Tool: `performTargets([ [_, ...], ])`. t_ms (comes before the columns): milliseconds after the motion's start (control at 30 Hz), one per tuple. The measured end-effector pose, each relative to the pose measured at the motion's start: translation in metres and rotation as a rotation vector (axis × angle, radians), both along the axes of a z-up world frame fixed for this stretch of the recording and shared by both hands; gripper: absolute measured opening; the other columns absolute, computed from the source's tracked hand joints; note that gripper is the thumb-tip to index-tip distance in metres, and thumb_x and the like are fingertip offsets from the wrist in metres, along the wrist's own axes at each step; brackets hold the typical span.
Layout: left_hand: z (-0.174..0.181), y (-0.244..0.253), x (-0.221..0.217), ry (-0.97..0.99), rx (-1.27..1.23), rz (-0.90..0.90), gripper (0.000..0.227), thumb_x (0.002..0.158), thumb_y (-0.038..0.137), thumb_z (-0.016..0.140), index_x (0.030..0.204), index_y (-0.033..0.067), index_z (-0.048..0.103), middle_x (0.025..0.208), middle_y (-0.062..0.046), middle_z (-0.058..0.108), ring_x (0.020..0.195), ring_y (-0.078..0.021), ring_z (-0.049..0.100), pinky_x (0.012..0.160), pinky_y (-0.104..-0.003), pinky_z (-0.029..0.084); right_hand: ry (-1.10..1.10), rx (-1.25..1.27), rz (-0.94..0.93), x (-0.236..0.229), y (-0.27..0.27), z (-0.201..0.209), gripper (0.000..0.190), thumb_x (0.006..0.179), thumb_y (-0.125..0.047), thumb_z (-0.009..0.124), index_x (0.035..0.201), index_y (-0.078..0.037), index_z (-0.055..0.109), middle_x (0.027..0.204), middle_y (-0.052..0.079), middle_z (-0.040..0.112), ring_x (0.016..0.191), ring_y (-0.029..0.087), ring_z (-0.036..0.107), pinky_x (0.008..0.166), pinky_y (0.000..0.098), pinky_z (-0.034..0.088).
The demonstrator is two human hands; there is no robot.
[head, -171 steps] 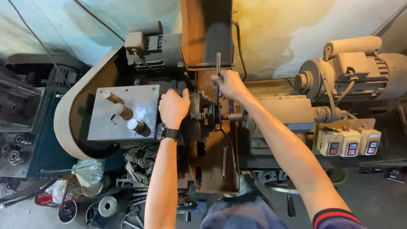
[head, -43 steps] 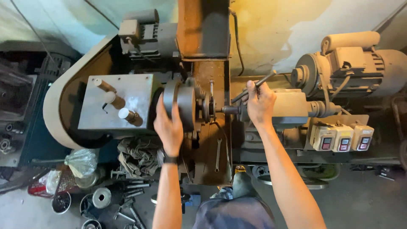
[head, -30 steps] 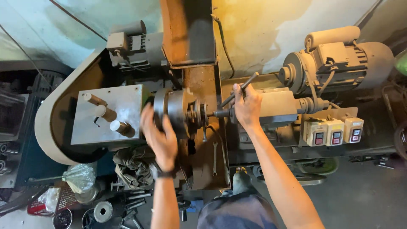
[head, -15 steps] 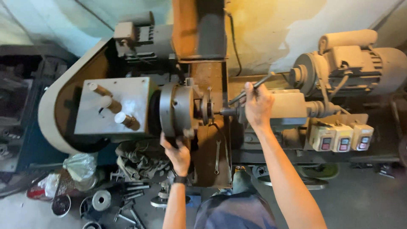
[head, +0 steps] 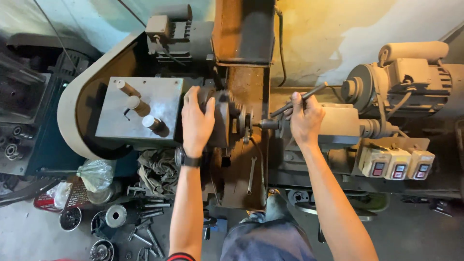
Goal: The person uses a wrench to tighten bolts on a metal component mounted on a lathe. They repeatedly adjust the component and tighten fasteners while the camera shakes significantly.
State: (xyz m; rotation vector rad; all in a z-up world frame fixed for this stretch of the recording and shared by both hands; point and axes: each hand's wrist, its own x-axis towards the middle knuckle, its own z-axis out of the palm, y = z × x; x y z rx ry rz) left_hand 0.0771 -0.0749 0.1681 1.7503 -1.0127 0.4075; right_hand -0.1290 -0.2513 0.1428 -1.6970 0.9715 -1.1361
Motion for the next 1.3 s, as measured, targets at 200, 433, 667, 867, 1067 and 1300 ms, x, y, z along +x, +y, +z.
performTargets([
  [200, -0.028, 0.017, -0.024, 0.459, 0.354, 0.12, 0.044, 0.104, 0.022, 0.069, 0.141, 0.0024, 0.057, 0.122, -0.026, 0.07, 0.114, -0.0424, 0.066, 0.095, -0.048, 0.052, -0.02, 0.01, 0.002, -0.001, -0.002, 0.0, 0.028, 0.109, -0.023, 0.06, 0.097, 0.002, 0.065, 0.075, 0.007, 0.07, 0.06, 0.011, 0.068, 0.052, 0.0262, 0.054],
  [433, -0.041, 0.031, -0.042, 0.088, -0.205, 0.055, 0.048, 0.104, 0.013, 0.067, 0.144, -0.0052, 0.046, 0.137, -0.028, 0.057, 0.123, -0.0468, 0.06, 0.107, -0.047, 0.049, 0.003, 0.019, -0.014, 0.002, 0.001, 0.005, 0.03, 0.108, -0.024, 0.061, 0.095, 0.002, 0.066, 0.073, 0.005, 0.068, 0.059, 0.011, 0.066, 0.052, 0.0268, 0.054],
  [667, -0.034, -0.045, 0.056, 0.083, 0.453, -0.031, 0.054, 0.098, 0.025, 0.066, 0.134, -0.0136, 0.055, 0.119, -0.035, 0.065, 0.106, -0.0515, 0.063, 0.09, -0.053, 0.052, -0.198, 0.12, 0.082, -0.008, -0.015, -0.016, 0.025, 0.109, -0.023, 0.059, 0.101, 0.0, 0.062, 0.08, 0.004, 0.069, 0.063, 0.01, 0.066, 0.057, 0.0266, 0.056],
  [867, -0.021, -0.063, 0.053, 0.269, 0.783, 0.237, 0.052, 0.091, 0.046, 0.066, 0.096, -0.0063, 0.068, 0.096, -0.032, 0.07, 0.09, -0.0495, 0.069, 0.079, -0.055, 0.056, 0.003, 0.241, 0.187, 0.052, -0.044, 0.024, 0.025, 0.107, -0.023, 0.057, 0.098, -0.001, 0.062, 0.076, 0.005, 0.07, 0.059, 0.01, 0.066, 0.05, 0.0273, 0.055],
  [1067, -0.02, -0.057, 0.053, 0.266, 0.702, 0.218, 0.05, 0.091, 0.046, 0.069, 0.096, -0.0041, 0.07, 0.095, -0.033, 0.069, 0.09, -0.0512, 0.068, 0.08, -0.055, 0.055, 0.359, 0.229, 0.37, 0.113, -0.066, 0.019, 0.035, 0.104, -0.029, 0.062, 0.092, 0.003, 0.064, 0.07, 0.011, 0.068, 0.055, 0.014, 0.069, 0.048, 0.0315, 0.054],
  [1300, -0.008, -0.057, 0.05, 0.318, 0.736, 0.204, 0.052, 0.091, 0.047, 0.068, 0.098, -0.0041, 0.07, 0.097, -0.033, 0.069, 0.092, -0.0509, 0.068, 0.083, -0.055, 0.055, 0.564, 0.256, 0.44, 0.12, -0.059, 0.02, 0.04, 0.104, -0.034, 0.061, 0.091, 0.004, 0.064, 0.064, 0.013, 0.067, 0.053, 0.019, 0.067, 0.047, 0.0342, 0.053],
])
